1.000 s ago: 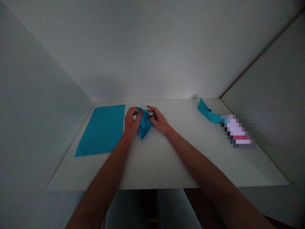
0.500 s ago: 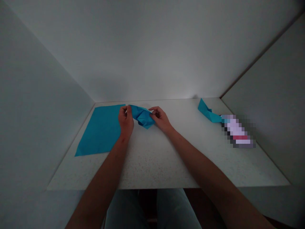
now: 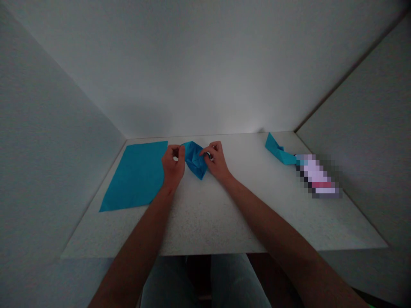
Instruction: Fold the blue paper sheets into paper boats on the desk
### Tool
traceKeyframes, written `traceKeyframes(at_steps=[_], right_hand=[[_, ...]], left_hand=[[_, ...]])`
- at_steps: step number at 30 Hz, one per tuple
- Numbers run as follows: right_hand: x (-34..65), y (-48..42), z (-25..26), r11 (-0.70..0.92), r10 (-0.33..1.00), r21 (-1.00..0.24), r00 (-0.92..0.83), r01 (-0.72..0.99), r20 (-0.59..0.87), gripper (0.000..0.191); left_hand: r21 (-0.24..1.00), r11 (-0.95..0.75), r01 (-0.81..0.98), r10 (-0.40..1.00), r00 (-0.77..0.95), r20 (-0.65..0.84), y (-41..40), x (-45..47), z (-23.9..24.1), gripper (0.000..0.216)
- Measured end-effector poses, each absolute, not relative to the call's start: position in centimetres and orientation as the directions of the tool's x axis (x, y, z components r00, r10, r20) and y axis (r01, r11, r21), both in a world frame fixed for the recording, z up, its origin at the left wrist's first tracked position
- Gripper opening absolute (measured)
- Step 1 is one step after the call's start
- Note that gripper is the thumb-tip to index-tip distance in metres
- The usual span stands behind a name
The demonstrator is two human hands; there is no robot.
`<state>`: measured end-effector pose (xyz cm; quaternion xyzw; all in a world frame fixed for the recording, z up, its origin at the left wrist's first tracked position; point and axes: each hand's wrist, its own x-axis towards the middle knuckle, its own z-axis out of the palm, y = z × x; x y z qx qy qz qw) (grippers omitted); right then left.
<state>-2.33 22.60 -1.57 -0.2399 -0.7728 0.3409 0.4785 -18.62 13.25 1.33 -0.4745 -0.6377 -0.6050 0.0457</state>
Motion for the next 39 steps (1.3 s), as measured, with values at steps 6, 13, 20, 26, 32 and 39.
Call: traceKeyframes(at_steps=[6,13,20,26,32,39], right_hand=[[-2.5,22.8,-2.3,0.637,0.739,-0.763,-0.371,0.112,0.563,0.030],[-2.5,23.2,-2.0,0.606,0.754,-0.792,-0.370,0.071,0.543,0.016],[-2.4,23.1,-1.4,0.461,0.817,-0.882,-0.340,-0.097,0.465,0.030],[-2.5,23.7,-1.9,0.326,0.882,-0.927,-0.293,-0.183,0.368,0.036],[-2.5,24.3,-2.1,0.233,0.933,-0.935,-0.209,-0.266,0.292,0.037],[-2.6,24.5,-2.5,0.225,0.948,-0.941,-0.167,-0.254,0.271,0.038]], left_hand=[[0.664,-0.359,0.656,0.669,-0.315,0.673,13.0,-17.5,1.9,0.030],[0.724,-0.383,0.573,0.742,-0.277,0.611,12.8,-16.7,1.5,0.030],[0.809,-0.186,0.557,0.629,-0.565,0.534,13.6,-18.3,0.7,0.036],[0.848,-0.107,0.519,0.503,-0.708,0.496,14.2,-20.5,-0.1,0.050],[0.910,-0.053,0.410,0.362,-0.842,0.400,14.6,-23.3,-1.4,0.060],[0.962,-0.039,0.271,0.228,-0.935,0.272,14.3,-25.7,-1.3,0.042]])
